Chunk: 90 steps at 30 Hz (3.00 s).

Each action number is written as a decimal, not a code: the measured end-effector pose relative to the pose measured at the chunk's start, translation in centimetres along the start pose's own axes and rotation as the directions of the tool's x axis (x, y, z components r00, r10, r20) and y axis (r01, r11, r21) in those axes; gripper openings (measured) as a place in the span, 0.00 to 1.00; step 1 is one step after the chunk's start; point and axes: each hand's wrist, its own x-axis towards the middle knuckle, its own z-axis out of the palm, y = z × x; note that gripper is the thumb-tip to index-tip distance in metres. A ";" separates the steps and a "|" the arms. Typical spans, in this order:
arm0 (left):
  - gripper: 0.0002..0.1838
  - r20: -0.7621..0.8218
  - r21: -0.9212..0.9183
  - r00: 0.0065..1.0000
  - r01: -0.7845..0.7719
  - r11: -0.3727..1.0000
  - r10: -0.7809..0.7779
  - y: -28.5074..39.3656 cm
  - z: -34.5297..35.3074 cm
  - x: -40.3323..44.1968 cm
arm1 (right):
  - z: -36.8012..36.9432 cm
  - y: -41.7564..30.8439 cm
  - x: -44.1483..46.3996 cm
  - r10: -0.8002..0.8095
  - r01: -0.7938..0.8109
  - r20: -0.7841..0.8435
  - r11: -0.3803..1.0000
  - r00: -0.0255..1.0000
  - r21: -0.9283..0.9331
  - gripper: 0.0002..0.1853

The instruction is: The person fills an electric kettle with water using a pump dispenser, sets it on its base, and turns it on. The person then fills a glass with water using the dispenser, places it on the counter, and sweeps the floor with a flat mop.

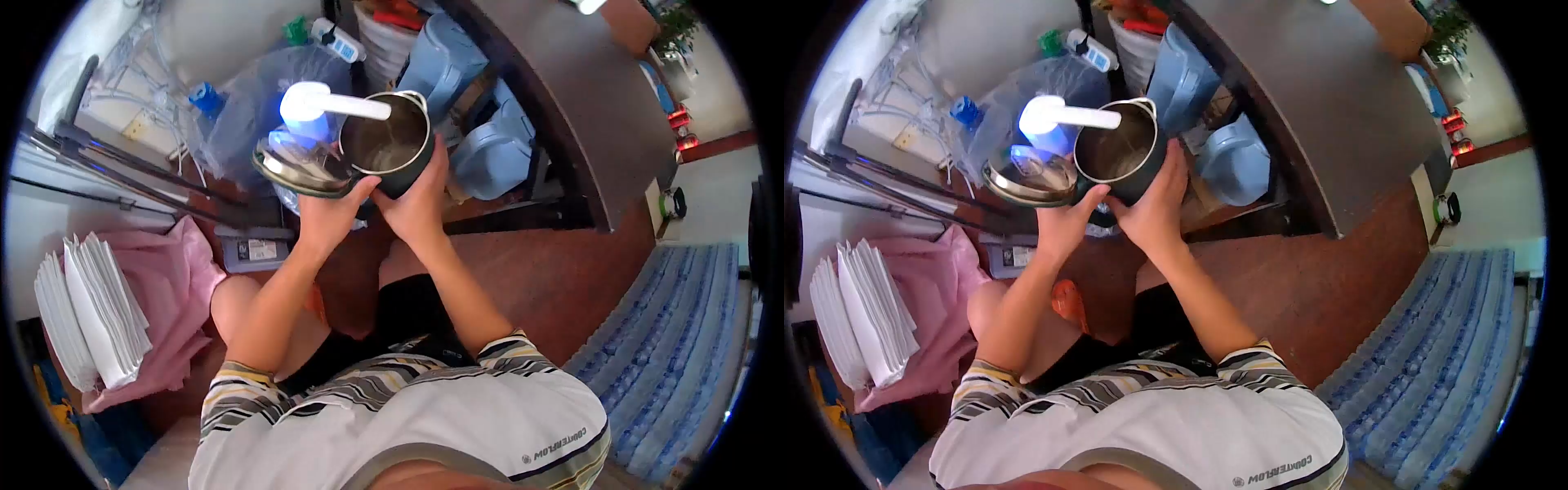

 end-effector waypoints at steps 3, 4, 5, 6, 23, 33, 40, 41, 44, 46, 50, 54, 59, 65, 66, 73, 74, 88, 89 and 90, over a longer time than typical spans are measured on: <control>0.36 -0.008 -0.010 1.000 -0.013 1.000 0.013 -1.1 0.1 -0.3 | 0.0 0.1 -0.2 0.020 -0.020 0.012 1.000 1.000 -0.004 0.62; 0.37 0.012 -0.028 1.000 0.008 1.000 -0.007 -1.2 0.2 -0.4 | -0.2 0.0 0.0 0.034 -0.034 0.022 0.999 0.999 0.016 0.63; 0.38 0.033 -0.047 0.999 0.027 0.999 -0.025 -1.3 0.2 -0.2 | -0.3 0.0 0.2 0.047 -0.048 0.031 0.998 0.998 0.035 0.63; 0.38 0.032 -0.054 0.999 0.039 0.998 -0.038 -1.0 0.3 -0.3 | -0.5 0.1 0.3 0.051 -0.053 0.042 0.998 0.998 0.027 0.63; 0.40 0.139 -0.064 0.984 0.125 0.990 -0.115 0.9 -1.1 -0.1 | 0.6 0.7 0.1 0.033 -0.043 0.059 0.983 0.998 0.178 0.62; 0.40 0.142 -0.086 0.986 0.099 0.991 -0.086 0.3 -1.2 -0.6 | 0.4 0.6 0.3 0.035 -0.045 0.060 0.986 0.998 0.162 0.63; 0.42 0.141 -0.078 0.987 0.088 0.993 -0.077 1.0 -1.2 -0.4 | 0.6 1.0 0.1 -0.020 0.016 0.032 0.994 0.999 0.112 0.65; 0.43 0.148 -0.069 0.987 0.076 0.995 -0.065 1.1 -1.2 -0.4 | 0.7 1.2 -0.1 -0.014 0.010 0.034 0.991 0.999 0.134 0.66; 0.45 0.191 -0.056 0.973 0.142 0.988 -0.129 0.9 -1.4 -0.5 | 0.6 1.6 -0.2 -0.010 0.001 0.050 0.985 0.999 0.171 0.66; 0.47 0.159 -0.130 0.979 0.149 0.980 -0.127 1.3 -1.0 -0.4 | 0.9 1.8 -0.3 0.019 -0.029 0.046 0.971 0.999 0.237 0.66; 0.50 0.150 -0.087 0.981 0.137 0.987 -0.123 1.8 -0.8 0.1 | 0.7 1.6 -0.5 0.064 -0.083 0.076 0.958 0.995 0.274 0.65; 0.50 0.134 -0.043 0.985 0.114 0.993 -0.107 1.3 -0.5 -0.2 | 0.6 1.5 -0.4 0.089 -0.112 0.092 0.949 0.992 0.294 0.65; 0.49 0.128 0.022 0.989 0.067 0.998 -0.069 0.8 -0.4 -0.2 | 0.5 1.5 -0.4 0.088 -0.111 0.094 0.952 0.992 0.285 0.64; 0.45 0.117 -0.063 0.986 0.130 0.990 -0.122 1.3 -0.3 -0.1 | 0.8 1.6 -0.4 0.078 -0.089 0.052 0.953 0.996 0.288 0.65; 0.45 0.120 -0.094 0.983 0.151 0.984 -0.140 1.3 -0.3 0.0 | 0.8 1.7 -0.4 0.078 -0.089 0.052 0.955 0.996 0.282 0.65; 0.43 0.099 -0.104 0.991 0.097 0.990 -0.087 0.5 -0.1 -0.3 | 0.6 1.3 -0.2 0.040 -0.051 0.054 0.975 0.998 0.217 0.62; 0.43 0.099 -0.070 0.993 0.078 0.994 -0.071 0.3 -0.3 -0.5 | 0.5 1.2 -0.3 0.046 -0.057 0.059 0.975 0.997 0.216 0.62; 0.38 0.067 -0.040 0.997 0.047 0.998 -0.045 -0.4 -0.2 -0.8 | 0.8 1.3 -0.1 0.075 -0.090 0.063 0.955 0.995 0.283 0.66; 0.37 0.056 -0.046 0.998 0.037 0.998 -0.034 -0.4 -0.2 -0.8 | 0.9 1.4 -0.2 0.076 -0.091 0.064 0.955 0.995 0.282 0.66; 0.36 0.046 -0.052 0.999 0.026 0.998 -0.024 -0.4 -0.2 -0.8 | 0.9 1.5 -0.3 0.072 -0.085 0.058 0.955 0.996 0.285 0.66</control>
